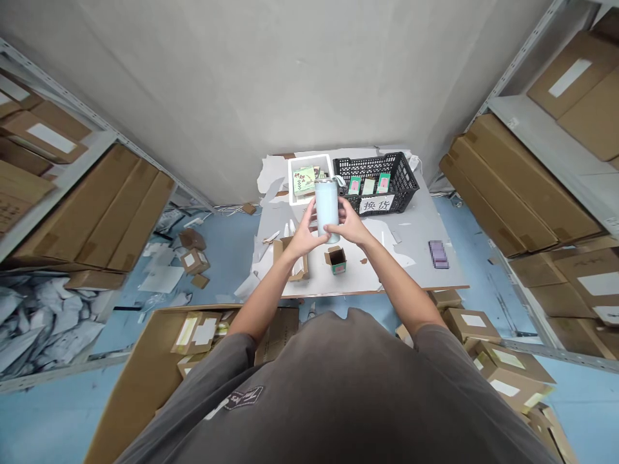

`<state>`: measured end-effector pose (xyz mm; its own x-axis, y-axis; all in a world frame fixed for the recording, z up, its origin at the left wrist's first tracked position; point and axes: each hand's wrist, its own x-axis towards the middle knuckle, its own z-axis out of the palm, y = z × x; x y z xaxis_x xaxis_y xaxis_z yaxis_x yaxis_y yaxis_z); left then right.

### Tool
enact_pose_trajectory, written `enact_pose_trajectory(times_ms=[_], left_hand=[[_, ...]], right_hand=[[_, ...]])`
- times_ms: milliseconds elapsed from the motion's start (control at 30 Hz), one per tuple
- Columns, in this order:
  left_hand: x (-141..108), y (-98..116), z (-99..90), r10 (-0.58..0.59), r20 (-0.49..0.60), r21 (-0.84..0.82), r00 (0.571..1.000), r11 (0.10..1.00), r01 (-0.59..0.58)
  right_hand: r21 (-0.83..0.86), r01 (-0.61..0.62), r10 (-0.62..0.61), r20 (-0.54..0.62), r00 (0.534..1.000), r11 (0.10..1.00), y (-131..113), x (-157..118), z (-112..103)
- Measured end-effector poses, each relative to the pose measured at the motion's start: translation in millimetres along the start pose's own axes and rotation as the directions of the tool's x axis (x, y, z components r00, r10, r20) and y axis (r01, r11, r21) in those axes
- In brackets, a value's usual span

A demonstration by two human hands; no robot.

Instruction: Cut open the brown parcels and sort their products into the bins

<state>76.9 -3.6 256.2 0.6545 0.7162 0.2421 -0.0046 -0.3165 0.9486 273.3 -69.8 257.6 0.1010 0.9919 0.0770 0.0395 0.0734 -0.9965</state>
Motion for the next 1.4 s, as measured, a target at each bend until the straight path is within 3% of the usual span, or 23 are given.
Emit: enact_pose_trajectory(times_ms=[100, 233, 400, 567, 733, 900, 1067, 1167, 1400], left_hand=[[-3, 6, 2.1, -0.006, -0.041, 0.031, 0.999, 0.999, 0.008], [-1, 10, 0.6, -0.002, -0.008, -0.036, 1.000, 0.999, 0.002], [2, 9, 0.3, -0.002, -0.039, 0.054, 0.999, 0.999, 0.004], [0, 11, 6.0, 0.003, -0.018, -0.040, 1.000, 0.999, -0.004], [-1, 19, 8.5, 0.039, -0.079, 0.087, 0.996, 0.996, -0.033], [0, 19, 5.3, 0.048, -0.048, 0.023, 0.998, 0.999, -0.047], [0, 15, 4.6, 0.026, -0.096, 0.057, 0.995, 0.998, -0.020], [-2, 17, 8.5, 0.032, -0.072, 0.004, 0.997, 0.999, -0.032], [-3, 25, 11.9, 0.061, -0.111, 0.079, 0.992, 0.996, -0.052]], right_hand=[[-0.029, 0.009, -0.011, -0.066, 0.998, 1.000, -2, -1, 2], [-0.015, 0.015, -0.016, -0.014, 1.000, 1.000, -7, -1, -1], [-0.016, 0.020, -0.021, -0.041, 0.999, 1.000, -11, -1, -2], [0.006, 0.022, -0.022, 0.021, 1.000, 1.000, -19, -5, 3], [0.012, 0.037, -0.036, -0.046, 0.998, 0.999, -24, -6, 6], [0.046, 0.001, -0.003, 0.026, 1.000, 0.999, -25, -5, -2], [0.022, 0.017, -0.017, 0.006, 1.000, 1.000, -23, -7, -2], [0.042, 0.014, -0.015, 0.022, 1.000, 0.999, -24, -8, 1], [0.038, 0.022, -0.020, -0.053, 0.998, 0.999, -28, -11, 6]])
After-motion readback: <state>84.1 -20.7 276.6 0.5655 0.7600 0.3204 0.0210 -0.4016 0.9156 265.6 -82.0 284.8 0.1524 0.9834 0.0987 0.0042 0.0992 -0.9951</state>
